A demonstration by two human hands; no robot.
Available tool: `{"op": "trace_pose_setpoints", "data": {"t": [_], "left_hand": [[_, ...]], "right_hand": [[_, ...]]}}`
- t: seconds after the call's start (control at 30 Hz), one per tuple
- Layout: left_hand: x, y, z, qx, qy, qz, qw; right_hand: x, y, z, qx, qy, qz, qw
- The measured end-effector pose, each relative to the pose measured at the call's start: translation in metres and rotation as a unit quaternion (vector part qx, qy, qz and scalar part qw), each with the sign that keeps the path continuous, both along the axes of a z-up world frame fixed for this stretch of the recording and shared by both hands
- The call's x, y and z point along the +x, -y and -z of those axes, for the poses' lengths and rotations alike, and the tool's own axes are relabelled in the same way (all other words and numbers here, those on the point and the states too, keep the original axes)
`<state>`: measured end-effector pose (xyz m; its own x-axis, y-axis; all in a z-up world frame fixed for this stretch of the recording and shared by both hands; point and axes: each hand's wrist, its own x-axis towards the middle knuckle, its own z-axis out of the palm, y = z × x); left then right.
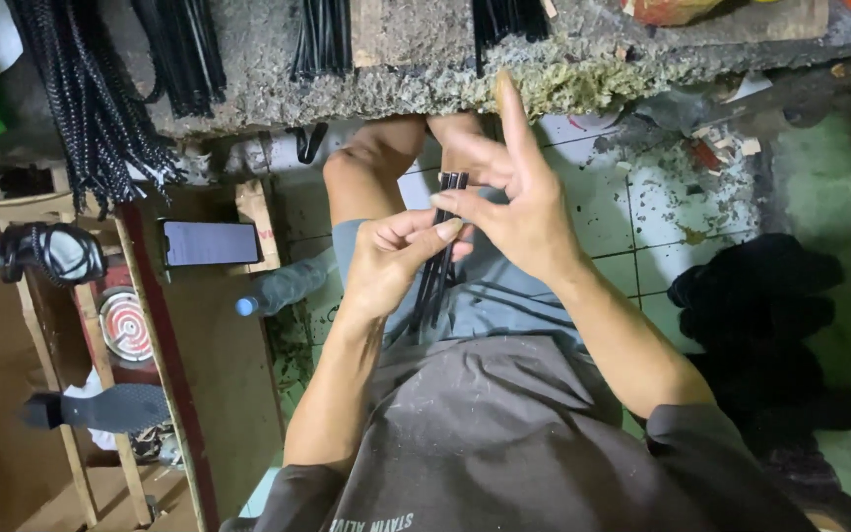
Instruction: Applying adhesive to the ends of thin black sandal straps at a workbench in a shoe factory.
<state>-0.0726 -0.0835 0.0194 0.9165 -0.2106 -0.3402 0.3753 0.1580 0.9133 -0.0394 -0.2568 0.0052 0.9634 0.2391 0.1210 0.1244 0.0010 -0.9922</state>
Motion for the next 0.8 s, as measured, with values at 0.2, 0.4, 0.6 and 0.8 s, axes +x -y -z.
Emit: {"op": "trace_pose_setpoints", "data": {"t": [0.2,0.4,0.6,0.8], "left_hand": [[0.000,0.000,0.000,-0.037,0.039,0.024,0.998],[0.004,-0.006,-0.007,-0.078,-0.034,0.005,0.996],[0.000,-0.007,0.009,-0.114,-0.041,-0.053,0.991],[0.001,-0.007,0.014,-0.130,-0.074,-0.057,0.987]], "right_hand": [[0.008,-0.001,-0.017,0.064,-0.150,-0.038,0.986],[0.009,0.018,0.015,-0.116,0.226,-0.093,0.963],[0.031,0.030,0.017,-0.269,0.499,-0.044,0.823],[0.039,0.053,0.035,-0.244,0.514,-0.047,0.821]]}}
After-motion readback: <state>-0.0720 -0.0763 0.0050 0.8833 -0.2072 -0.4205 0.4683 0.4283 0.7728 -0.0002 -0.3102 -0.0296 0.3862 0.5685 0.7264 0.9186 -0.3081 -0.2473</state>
